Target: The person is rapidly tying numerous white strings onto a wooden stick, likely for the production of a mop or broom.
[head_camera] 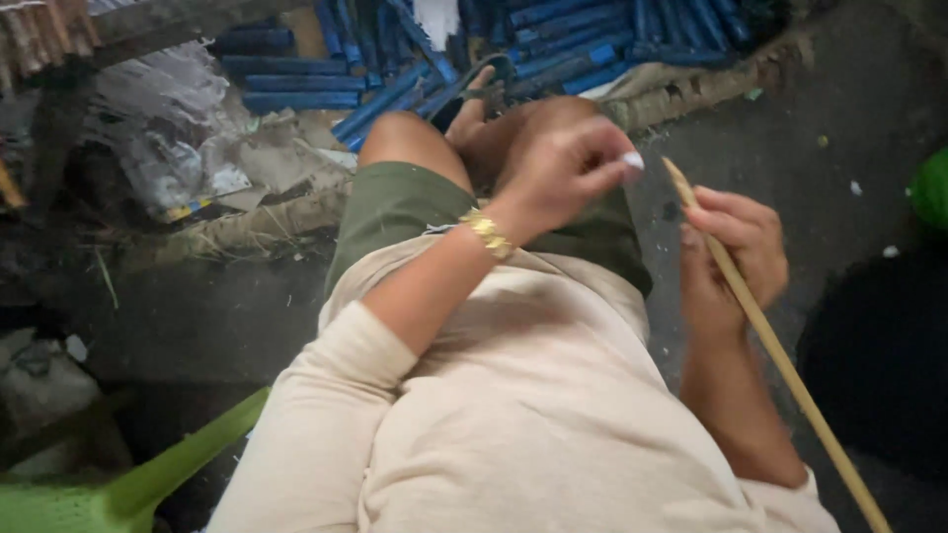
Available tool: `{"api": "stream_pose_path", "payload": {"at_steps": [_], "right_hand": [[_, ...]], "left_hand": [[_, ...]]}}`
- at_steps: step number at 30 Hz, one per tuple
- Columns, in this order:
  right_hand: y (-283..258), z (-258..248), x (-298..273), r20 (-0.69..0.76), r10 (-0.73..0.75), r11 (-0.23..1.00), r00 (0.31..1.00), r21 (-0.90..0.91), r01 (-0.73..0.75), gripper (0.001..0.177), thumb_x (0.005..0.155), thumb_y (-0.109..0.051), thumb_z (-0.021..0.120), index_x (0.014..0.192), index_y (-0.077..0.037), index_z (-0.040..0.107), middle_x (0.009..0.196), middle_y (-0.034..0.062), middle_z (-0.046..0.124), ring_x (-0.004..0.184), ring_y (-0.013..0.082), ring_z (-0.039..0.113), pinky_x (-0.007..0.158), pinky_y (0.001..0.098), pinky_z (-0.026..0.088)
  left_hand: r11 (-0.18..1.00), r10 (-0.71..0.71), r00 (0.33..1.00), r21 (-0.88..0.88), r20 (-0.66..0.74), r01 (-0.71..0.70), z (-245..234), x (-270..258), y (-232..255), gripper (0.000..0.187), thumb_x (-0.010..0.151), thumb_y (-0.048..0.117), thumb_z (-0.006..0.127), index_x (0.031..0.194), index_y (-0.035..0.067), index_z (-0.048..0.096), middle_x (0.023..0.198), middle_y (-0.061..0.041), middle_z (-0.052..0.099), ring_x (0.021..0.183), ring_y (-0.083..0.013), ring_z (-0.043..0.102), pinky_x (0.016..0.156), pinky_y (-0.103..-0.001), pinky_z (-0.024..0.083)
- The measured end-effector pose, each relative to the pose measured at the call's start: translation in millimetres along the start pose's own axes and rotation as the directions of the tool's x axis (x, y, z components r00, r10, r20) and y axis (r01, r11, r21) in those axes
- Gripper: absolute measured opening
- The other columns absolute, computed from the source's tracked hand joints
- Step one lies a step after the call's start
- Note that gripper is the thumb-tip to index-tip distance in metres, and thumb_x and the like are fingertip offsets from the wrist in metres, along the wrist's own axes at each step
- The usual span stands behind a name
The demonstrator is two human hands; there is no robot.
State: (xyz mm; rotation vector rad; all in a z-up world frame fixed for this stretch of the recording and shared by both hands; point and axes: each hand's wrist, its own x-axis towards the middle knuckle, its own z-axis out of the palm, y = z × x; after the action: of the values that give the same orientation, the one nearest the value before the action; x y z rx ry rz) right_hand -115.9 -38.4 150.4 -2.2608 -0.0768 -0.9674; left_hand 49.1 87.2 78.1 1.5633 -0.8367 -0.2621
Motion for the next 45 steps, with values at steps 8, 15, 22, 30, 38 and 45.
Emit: {"api": "stream_pose_path", "payload": {"at_steps": [8,15,22,30,38,45], "right_hand": [[-15,14,19,-0.111,-0.119,0.98,0.987,0.146,0.134,0.012,0.1,-0.011,0.078,0.095,0.0,0.077,0.102,0.0239,0.074,0.085,0.0341,0.07,0.075,0.0398,0.056],[-19,11,19,-0.109,-0.157,0.967,0.982,0.185,0.175,0.015,0.099,-0.014,0.078,0.092,0.0,0.076,0.1,0.0243,0.072,0.079,0.0327,0.07,0.069,0.0382,0.056],[-42,11,21,-0.052,-0.082,0.993,0.995,0.08,0.086,0.015,0.106,-0.014,0.068,0.099,-0.003,0.062,0.107,0.0269,0.068,0.096,0.0347,0.068,0.091,0.0445,0.05],[-36,16,23,-0.077,-0.158,0.979,0.984,0.116,0.167,0.009,0.108,-0.012,0.069,0.103,-0.007,0.062,0.104,0.019,0.066,0.097,0.03,0.068,0.086,0.0437,0.054],[-42,19,28,-0.031,-0.057,0.974,0.998,0.219,0.063,0.01,0.104,-0.014,0.07,0.107,-0.008,0.063,0.113,0.0221,0.068,0.105,0.0323,0.069,0.097,0.0426,0.052],[40,-70,-22,0.432,0.05,0.744,0.9,0.586,-0.322,0.042,0.088,-0.033,0.074,0.128,-0.021,0.069,0.098,0.0089,0.075,0.091,0.0247,0.072,0.093,0.0424,0.059]], "left_hand": [[0.654,-0.121,0.99,-0.746,0.065,0.129,-20,-3,48,0.007,0.098,0.014,0.069,0.102,0.008,0.067,0.076,-0.002,0.063,0.072,-0.0072,0.061,0.059,-0.019,0.047],[0.374,-0.123,0.985,-0.914,0.121,0.159,-24,-7,55,0.012,0.099,0.012,0.071,0.1,0.005,0.061,0.092,-0.017,0.076,0.078,-0.0183,0.075,0.069,-0.031,0.063],[0.501,-0.241,0.961,-0.83,0.137,0.245,-35,-19,92,0.02,0.097,0.031,0.07,0.099,0.011,0.066,0.099,-0.004,0.073,0.07,-0.0074,0.058,0.055,-0.019,0.042],[0.39,-0.146,0.989,-0.916,0.038,0.093,-41,-23,96,0.018,0.1,0.017,0.074,0.109,0.003,0.067,0.107,-0.009,0.074,0.089,-0.0141,0.066,0.078,-0.028,0.055],[0.303,-0.09,0.996,-0.952,0.019,0.046,-37,-24,95,0.014,0.098,0.004,0.074,0.107,0.005,0.063,0.11,-0.011,0.072,0.095,-0.0184,0.069,0.087,-0.031,0.057],[0.459,-0.284,0.881,-0.861,-0.377,-0.221,-113,-28,65,0.016,0.088,-0.002,0.074,0.101,-0.002,0.066,0.092,-0.017,0.066,0.081,-0.0245,0.065,0.071,-0.032,0.055]]}}
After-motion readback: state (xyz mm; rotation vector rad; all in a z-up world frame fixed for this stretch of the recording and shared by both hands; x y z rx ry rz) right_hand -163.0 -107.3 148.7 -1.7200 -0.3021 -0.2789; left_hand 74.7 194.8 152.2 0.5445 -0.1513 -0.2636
